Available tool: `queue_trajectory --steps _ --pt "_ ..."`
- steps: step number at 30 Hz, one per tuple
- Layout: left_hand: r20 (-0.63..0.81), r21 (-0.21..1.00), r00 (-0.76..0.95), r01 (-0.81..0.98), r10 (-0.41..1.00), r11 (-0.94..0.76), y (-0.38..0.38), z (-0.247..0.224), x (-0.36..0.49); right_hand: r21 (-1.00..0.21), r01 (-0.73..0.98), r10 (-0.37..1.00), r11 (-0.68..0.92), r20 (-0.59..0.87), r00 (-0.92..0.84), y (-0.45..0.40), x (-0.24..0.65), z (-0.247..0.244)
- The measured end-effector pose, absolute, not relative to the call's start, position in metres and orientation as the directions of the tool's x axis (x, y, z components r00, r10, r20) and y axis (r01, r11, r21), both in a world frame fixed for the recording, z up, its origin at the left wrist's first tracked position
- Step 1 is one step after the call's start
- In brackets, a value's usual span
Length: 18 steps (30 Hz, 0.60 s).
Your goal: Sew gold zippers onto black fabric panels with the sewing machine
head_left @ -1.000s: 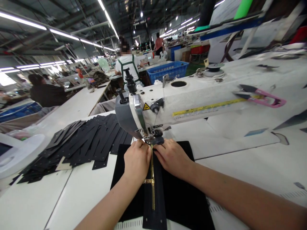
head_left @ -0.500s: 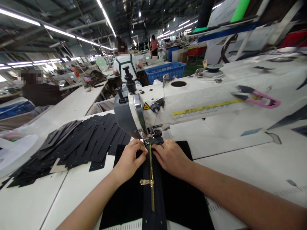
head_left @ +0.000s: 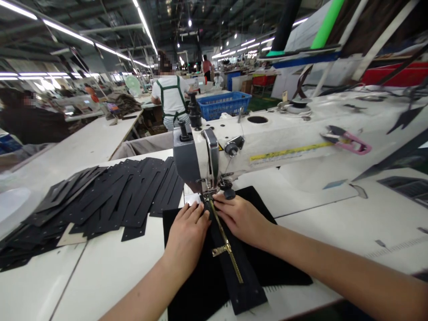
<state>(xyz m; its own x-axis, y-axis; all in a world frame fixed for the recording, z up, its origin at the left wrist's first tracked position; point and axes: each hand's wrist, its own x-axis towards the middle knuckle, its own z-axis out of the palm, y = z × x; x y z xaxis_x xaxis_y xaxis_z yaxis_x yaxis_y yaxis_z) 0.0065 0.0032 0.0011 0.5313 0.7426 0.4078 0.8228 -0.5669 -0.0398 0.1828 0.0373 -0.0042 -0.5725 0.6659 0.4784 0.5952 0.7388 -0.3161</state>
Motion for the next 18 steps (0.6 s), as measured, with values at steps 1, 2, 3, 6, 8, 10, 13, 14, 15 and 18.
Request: queue_trajectory --steps 1,2,3,6,8,10,13,14,15,18 --pt "0.405 -0.031 0.525 0.826 0.748 -0.563 0.0031 0.001 0.007 -0.312 0.587 0.656 0.747 0.495 -0.57 0.0347 0.1814 -0.0054" --pt "0.402 -0.021 0.518 0.829 0.755 -0.558 0.0029 0.001 0.007 -0.304 0.585 0.648 0.752 0.509 -0.567 0.0325 0.1803 -0.0067" --pt "0.399 -0.014 0.513 0.832 0.76 -0.554 0.0028 0.0009 0.0068 -0.297 0.588 0.644 0.752 0.516 -0.564 0.0309 0.1795 -0.008" --pt "0.403 -0.021 0.508 0.836 0.761 -0.548 0.0027 -0.0007 0.0058 -0.276 0.6 0.642 0.751 0.518 -0.565 0.0299 0.1786 -0.0102" --pt "0.405 -0.036 0.522 0.83 0.751 -0.557 0.0034 -0.0025 0.0054 -0.255 0.6 0.63 0.759 0.521 -0.575 0.031 0.1786 -0.0105" --pt "0.403 -0.058 0.536 0.824 0.742 -0.564 0.0047 -0.0041 0.005 -0.24 0.599 0.621 0.764 0.524 -0.582 0.032 0.1786 -0.0104" --pt "0.404 -0.084 0.552 0.817 0.729 -0.571 0.0066 -0.0052 0.0042 -0.231 0.598 0.616 0.767 0.523 -0.589 0.0328 0.1786 -0.0101" --pt "0.406 -0.086 0.553 0.816 0.728 -0.572 0.0071 -0.0051 0.0039 -0.231 0.595 0.614 0.769 0.523 -0.591 0.033 0.1786 -0.0099" --pt "0.405 -0.087 0.555 0.815 0.727 -0.574 0.0076 -0.0049 0.0036 -0.233 0.594 0.614 0.77 0.524 -0.591 0.0333 0.1786 -0.0097" --pt "0.395 -0.083 0.553 0.817 0.734 -0.571 0.0089 -0.0042 0.0032 -0.236 0.593 0.614 0.77 0.528 -0.587 0.0344 0.1786 -0.0089"
